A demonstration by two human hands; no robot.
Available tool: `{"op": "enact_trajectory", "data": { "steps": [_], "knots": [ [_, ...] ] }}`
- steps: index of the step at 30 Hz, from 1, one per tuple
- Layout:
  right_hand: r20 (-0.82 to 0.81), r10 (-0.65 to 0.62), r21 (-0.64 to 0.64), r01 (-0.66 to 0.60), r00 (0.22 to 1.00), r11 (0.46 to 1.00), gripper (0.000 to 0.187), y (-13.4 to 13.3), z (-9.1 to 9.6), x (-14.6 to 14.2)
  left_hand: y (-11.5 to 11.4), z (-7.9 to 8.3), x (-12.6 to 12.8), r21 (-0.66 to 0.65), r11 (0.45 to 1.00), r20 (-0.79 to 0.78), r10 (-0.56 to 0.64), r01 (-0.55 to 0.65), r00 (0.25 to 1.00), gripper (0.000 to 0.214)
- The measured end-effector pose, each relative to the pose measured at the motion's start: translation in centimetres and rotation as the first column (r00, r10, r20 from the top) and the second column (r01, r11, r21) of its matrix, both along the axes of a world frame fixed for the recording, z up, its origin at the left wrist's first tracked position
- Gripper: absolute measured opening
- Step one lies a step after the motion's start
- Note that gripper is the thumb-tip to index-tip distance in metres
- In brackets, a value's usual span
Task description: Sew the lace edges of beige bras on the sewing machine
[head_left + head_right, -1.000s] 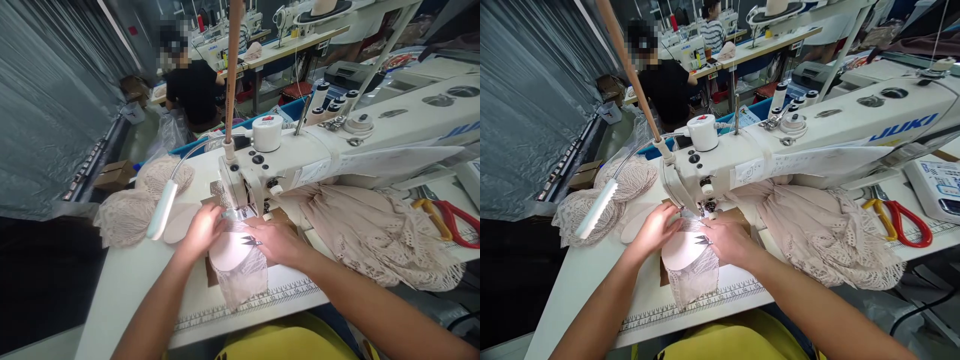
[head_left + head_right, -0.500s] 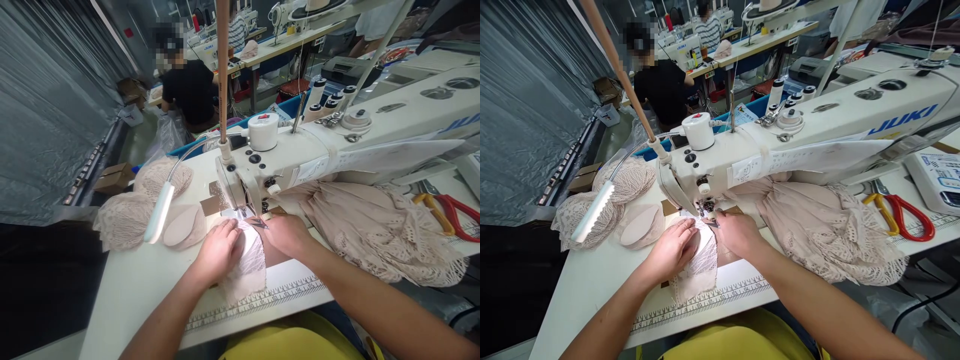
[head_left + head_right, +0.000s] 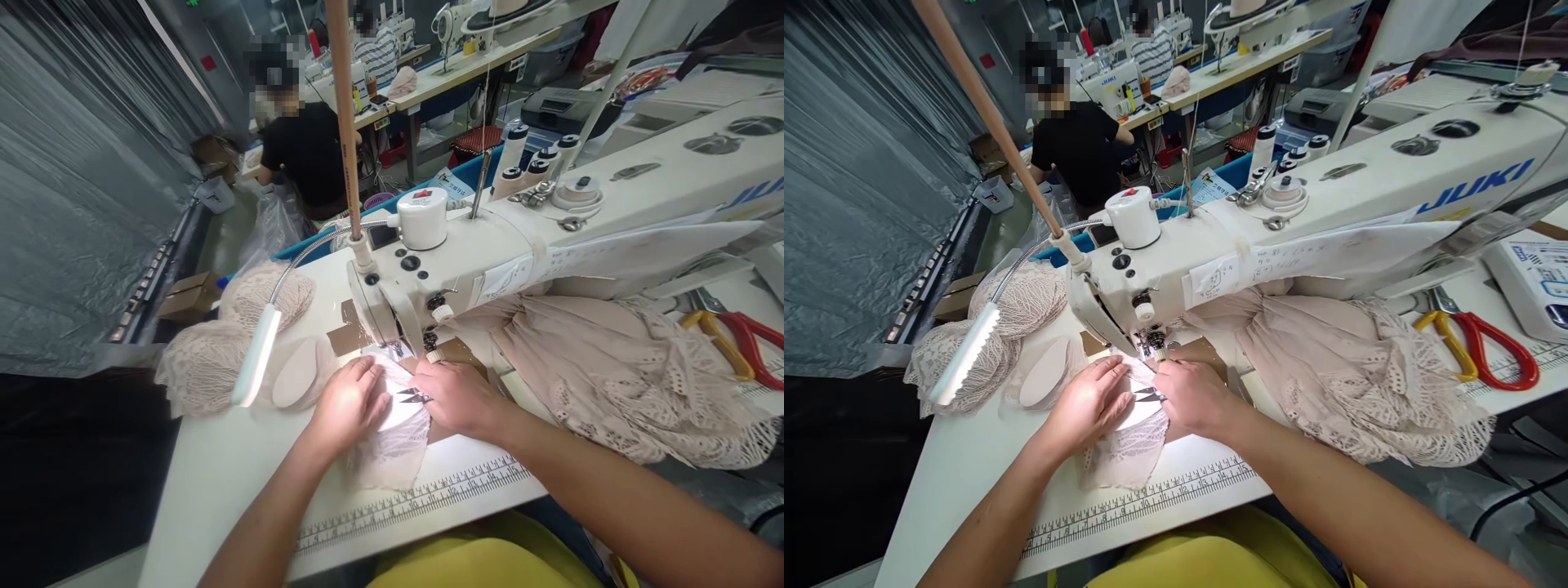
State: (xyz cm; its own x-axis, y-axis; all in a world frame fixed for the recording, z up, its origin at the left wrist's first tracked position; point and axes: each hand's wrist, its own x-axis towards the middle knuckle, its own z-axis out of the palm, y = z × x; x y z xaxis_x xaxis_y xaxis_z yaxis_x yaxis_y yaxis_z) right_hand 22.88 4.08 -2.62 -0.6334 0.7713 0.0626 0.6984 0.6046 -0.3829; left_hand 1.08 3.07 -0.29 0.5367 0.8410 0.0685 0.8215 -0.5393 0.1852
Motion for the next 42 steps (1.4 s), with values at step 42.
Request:
{"op": "enact_trajectory", "data": {
  "steps": [42],
  "knots": [
    [0.085,-0.080,-0.020,0.082,0.993,0.996,0.029,0.1,0.4,-0.4,2.9,0.5,0.2,0.009,0.951,-0.118,-0.306,0.309,0.945,0.042]
  ]
}}
